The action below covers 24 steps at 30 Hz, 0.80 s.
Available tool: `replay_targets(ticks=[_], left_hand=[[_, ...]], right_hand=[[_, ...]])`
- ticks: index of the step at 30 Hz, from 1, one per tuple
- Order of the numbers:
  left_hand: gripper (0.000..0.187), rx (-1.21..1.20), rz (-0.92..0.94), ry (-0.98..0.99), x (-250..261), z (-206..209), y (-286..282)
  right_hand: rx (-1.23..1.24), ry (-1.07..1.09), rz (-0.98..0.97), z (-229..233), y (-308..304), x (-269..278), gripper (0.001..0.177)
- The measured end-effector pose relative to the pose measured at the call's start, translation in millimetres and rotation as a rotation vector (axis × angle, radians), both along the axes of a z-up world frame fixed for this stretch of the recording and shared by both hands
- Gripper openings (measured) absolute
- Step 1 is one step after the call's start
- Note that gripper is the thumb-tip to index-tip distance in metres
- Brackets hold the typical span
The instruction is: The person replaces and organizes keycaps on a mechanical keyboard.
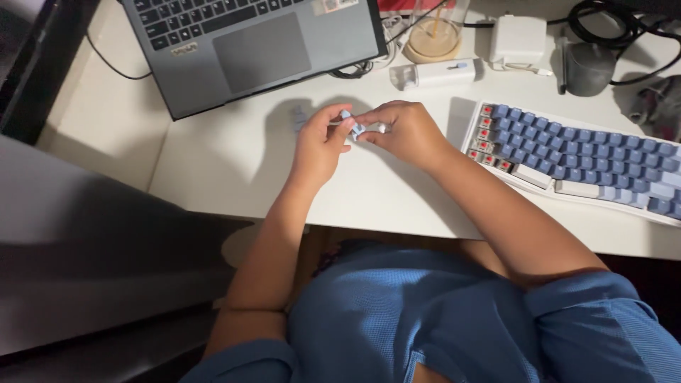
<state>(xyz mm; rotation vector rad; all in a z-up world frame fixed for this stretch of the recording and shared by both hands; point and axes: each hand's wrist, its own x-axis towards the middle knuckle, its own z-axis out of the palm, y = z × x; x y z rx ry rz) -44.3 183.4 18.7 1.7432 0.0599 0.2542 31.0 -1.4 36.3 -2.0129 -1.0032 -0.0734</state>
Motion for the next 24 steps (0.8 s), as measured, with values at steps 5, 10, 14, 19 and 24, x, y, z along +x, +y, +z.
replay_targets(ticks=[5,10,14,19,24], left_hand=[[0.038,-0.251,0.046,0.101,16.0,-26.8,21.4],[0.041,-0.361,0.062,0.116,17.0,-30.0,34.7],[0.043,-0.214,0.146,0.069,18.7,-23.7,38.6],[0.043,-0.351,0.176,0.092,29.6,-32.9,65.0],[0.043,-0.42,0.141,0.036,11.1,-12.3,85.7]], right_hand=[[0.075,0.063,0.155,-10.5,14.5,15.9,0.025],[0.074,-0.008,0.204,-13.6,31.4,20.1,0.021],[0.094,-0.066,0.147,-14.5,45.8,20.7,0.019],[0.117,-0.071,0.129,-25.8,48.7,25.8,0.018],[-0.027,0.049,0.131,-36.3,48.7,32.8,0.018]])
